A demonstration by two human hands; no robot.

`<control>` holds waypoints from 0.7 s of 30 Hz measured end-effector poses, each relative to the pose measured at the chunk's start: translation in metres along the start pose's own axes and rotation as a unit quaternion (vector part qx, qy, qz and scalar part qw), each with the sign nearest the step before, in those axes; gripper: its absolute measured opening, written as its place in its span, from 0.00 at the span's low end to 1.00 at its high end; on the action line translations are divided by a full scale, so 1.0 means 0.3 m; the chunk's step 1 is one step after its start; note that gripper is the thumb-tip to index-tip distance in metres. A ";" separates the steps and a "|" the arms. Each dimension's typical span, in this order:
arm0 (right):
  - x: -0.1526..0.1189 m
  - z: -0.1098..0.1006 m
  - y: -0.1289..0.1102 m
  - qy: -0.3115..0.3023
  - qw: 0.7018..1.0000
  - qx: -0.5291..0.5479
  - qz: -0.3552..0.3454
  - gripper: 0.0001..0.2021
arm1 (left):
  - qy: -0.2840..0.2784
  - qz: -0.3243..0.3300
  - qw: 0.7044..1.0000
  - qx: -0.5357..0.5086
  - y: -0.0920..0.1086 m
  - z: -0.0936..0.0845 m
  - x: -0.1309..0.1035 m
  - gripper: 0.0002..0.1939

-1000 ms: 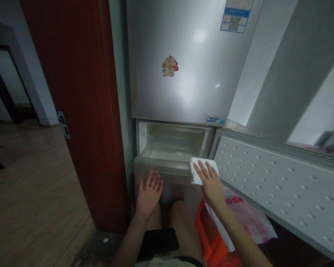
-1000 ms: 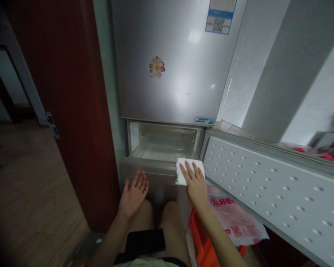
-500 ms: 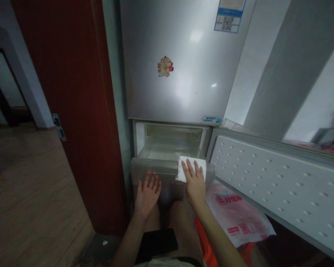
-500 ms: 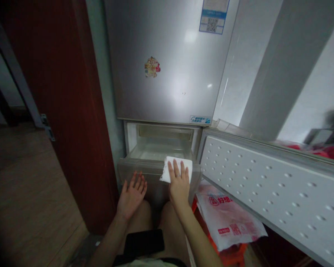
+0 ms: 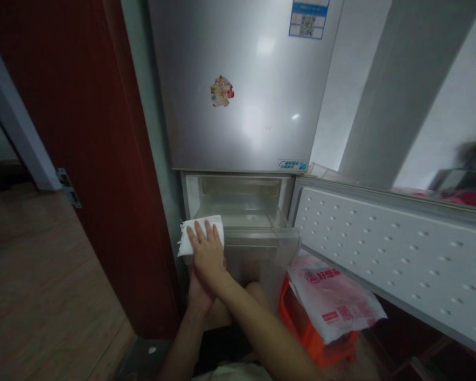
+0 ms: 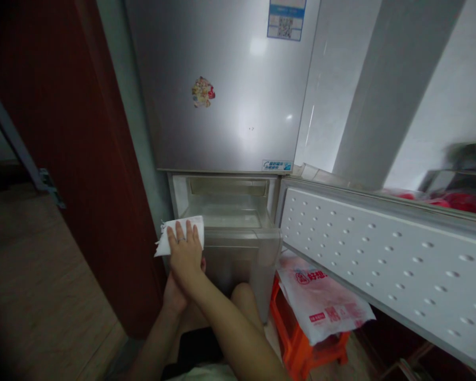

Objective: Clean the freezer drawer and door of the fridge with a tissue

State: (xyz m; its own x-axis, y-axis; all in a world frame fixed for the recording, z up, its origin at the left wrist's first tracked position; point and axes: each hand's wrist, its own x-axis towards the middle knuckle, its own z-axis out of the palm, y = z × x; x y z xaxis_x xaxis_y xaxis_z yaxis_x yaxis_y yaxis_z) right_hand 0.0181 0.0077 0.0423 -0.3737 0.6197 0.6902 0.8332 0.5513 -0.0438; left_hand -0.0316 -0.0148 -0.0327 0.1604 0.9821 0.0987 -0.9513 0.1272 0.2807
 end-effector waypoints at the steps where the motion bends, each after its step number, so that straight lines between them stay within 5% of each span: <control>1: 0.001 -0.006 0.000 -0.004 1.000 0.001 -0.003 0.30 | 0.032 -0.001 0.999 0.012 0.001 0.027 -0.009 0.25; 5: -0.027 -0.049 0.042 -0.033 0.999 -0.003 -0.024 0.28 | 0.156 0.015 0.979 0.132 0.007 0.133 -0.041 0.24; 9: -0.093 -0.101 0.132 -0.028 0.999 -0.041 -0.023 0.28 | 0.193 0.036 0.953 0.232 0.005 0.173 -0.047 0.29; 15: -0.238 -0.200 0.342 0.004 0.990 -0.138 0.020 0.34 | 0.100 0.028 0.994 0.018 -0.002 0.129 -0.039 0.22; 21: -0.367 -0.290 0.554 0.041 0.982 -0.149 0.105 0.38 | 0.092 0.023 0.995 -0.009 -0.001 0.108 -0.035 0.21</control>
State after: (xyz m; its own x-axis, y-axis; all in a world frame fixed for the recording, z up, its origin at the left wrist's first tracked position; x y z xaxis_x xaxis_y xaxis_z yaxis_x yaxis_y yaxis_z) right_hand 0.2331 -0.0175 0.0219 -0.1571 0.6484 0.7449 0.9753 0.2206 0.0136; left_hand -0.0245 -0.0295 -0.0030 0.0667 0.9956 -0.0659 -0.9616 0.0818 0.2620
